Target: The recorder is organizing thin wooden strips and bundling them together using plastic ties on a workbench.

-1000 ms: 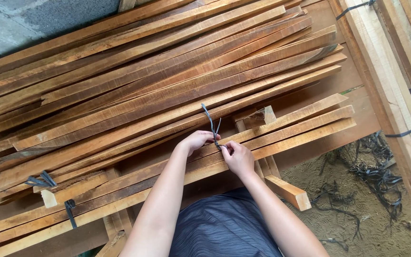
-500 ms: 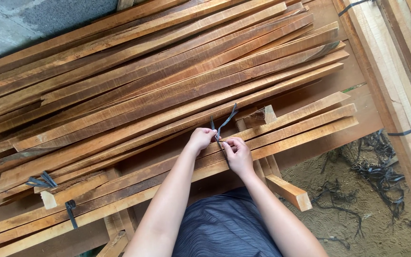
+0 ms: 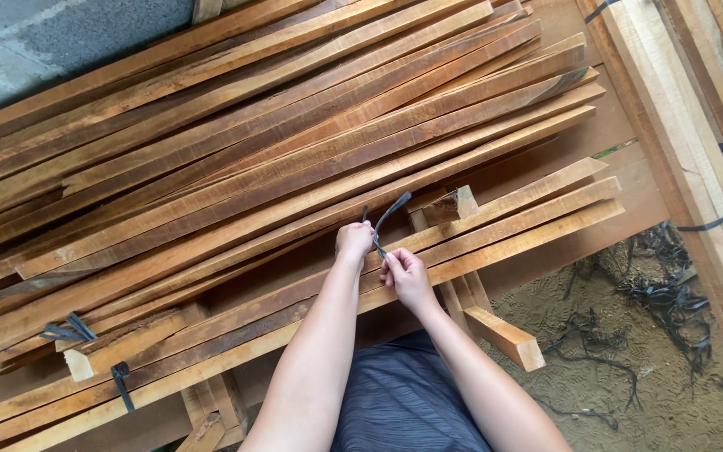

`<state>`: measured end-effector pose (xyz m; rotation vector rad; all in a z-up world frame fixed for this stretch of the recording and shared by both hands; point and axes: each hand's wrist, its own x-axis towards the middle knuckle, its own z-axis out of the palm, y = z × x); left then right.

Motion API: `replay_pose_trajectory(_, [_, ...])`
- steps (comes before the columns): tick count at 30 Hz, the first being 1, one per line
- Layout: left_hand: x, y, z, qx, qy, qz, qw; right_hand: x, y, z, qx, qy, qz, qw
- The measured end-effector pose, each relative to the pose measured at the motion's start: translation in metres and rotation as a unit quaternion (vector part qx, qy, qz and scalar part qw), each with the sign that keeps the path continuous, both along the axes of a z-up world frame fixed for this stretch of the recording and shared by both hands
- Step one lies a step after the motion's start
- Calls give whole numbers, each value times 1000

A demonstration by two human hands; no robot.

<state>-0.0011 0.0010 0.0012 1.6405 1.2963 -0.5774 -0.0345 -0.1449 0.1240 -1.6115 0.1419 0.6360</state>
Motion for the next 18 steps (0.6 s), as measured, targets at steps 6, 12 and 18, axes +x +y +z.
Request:
replay_pose_trajectory(6, [0,-1,7,2,-21,24,1000,-3,-9,11,-222,-49,117,967])
replay_pose_trajectory(12, [-2,1,9,1,-48,40,998,-1,-7,23,-273,-29,161,948])
replay_pose_trajectory(18, [-6,-1,3,8,-49,50,998,4,-1,55,-336,29,214,917])
